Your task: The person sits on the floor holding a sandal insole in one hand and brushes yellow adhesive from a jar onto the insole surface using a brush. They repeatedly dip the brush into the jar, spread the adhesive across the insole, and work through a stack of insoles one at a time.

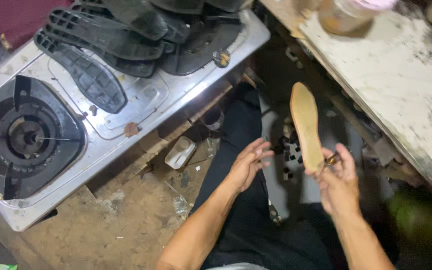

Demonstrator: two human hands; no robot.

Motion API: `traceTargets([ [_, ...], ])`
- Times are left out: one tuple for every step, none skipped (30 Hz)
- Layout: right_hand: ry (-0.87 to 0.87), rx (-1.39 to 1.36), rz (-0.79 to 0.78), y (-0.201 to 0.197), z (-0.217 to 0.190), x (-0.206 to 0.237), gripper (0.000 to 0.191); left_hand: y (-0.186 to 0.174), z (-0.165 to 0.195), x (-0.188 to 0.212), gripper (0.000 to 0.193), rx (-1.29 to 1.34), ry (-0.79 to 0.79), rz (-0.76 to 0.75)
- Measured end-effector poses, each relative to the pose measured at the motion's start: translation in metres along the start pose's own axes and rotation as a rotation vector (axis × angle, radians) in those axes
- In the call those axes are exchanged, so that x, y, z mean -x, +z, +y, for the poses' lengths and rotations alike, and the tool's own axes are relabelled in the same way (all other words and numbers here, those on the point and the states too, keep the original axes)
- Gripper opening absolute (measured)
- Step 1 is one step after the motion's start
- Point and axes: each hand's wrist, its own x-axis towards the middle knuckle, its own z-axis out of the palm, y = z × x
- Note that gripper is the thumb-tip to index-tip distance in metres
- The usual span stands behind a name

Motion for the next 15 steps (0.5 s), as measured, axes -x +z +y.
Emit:
traceTargets([
  [0.005, 0.009, 0.007, 0.006, 0.002, -0.027, 0.087, -0.009, 0.001, -0.008, 0.070, 0.054, -0.056, 0.012],
  [0.010, 0.018, 0.016, 0.012, 0.004, -0.056, 0.088, -0.015, 0.002, -0.014, 0.071, 0.102, -0.066, -0.004],
  [0.013, 0.025, 0.025, 0.020, 0.006, -0.086, 0.089, -0.019, 0.003, -0.020, 0.071, 0.147, -0.075, -0.022],
  [0.013, 0.015, 0.035, 0.029, 0.009, -0.118, 0.087, -0.021, 0.005, -0.026, 0.072, 0.193, -0.084, -0.043],
  [0.012, 0.003, 0.046, 0.040, 0.013, -0.150, 0.086, -0.022, 0.009, -0.031, 0.072, 0.188, -0.097, -0.050],
  [0.010, -0.008, 0.058, 0.051, 0.015, -0.183, 0.084, -0.021, 0.012, -0.036, 0.072, 0.184, -0.110, -0.058],
  [-0.018, -0.022, 0.059, 0.064, 0.018, -0.216, 0.081, -0.020, 0.016, -0.040, 0.072, 0.178, -0.124, -0.064],
  [-0.035, -0.040, 0.065, 0.077, 0.021, -0.248, 0.081, -0.020, 0.020, -0.046, 0.073, 0.215, -0.145, -0.059],
  [-0.042, -0.037, 0.081, 0.092, 0.025, -0.276, 0.081, -0.020, 0.023, -0.051, 0.075, 0.251, -0.166, -0.054],
  [-0.043, -0.026, 0.110, 0.107, 0.028, -0.305, 0.080, -0.022, 0.025, -0.057, 0.076, 0.286, -0.186, -0.051],
  [-0.046, -0.010, 0.133, 0.122, 0.031, -0.332, 0.080, -0.025, 0.026, -0.062, 0.078, 0.286, -0.195, -0.048],
  [-0.051, 0.008, 0.155, 0.135, 0.033, -0.355, 0.079, -0.029, 0.025, -0.065, 0.081, 0.284, -0.206, -0.043],
  [-0.056, 0.036, 0.177, 0.147, 0.035, -0.376, 0.079, -0.033, 0.023, -0.069, 0.083, 0.282, -0.218, -0.041],
  [-0.067, 0.065, 0.199, 0.160, 0.035, -0.397, 0.079, -0.038, 0.020, -0.072, 0.083, 0.292, -0.238, -0.030],
  [-0.074, 0.095, 0.218, 0.172, 0.036, -0.413, 0.078, -0.043, 0.016, -0.075, 0.083, 0.301, -0.261, -0.019],
])
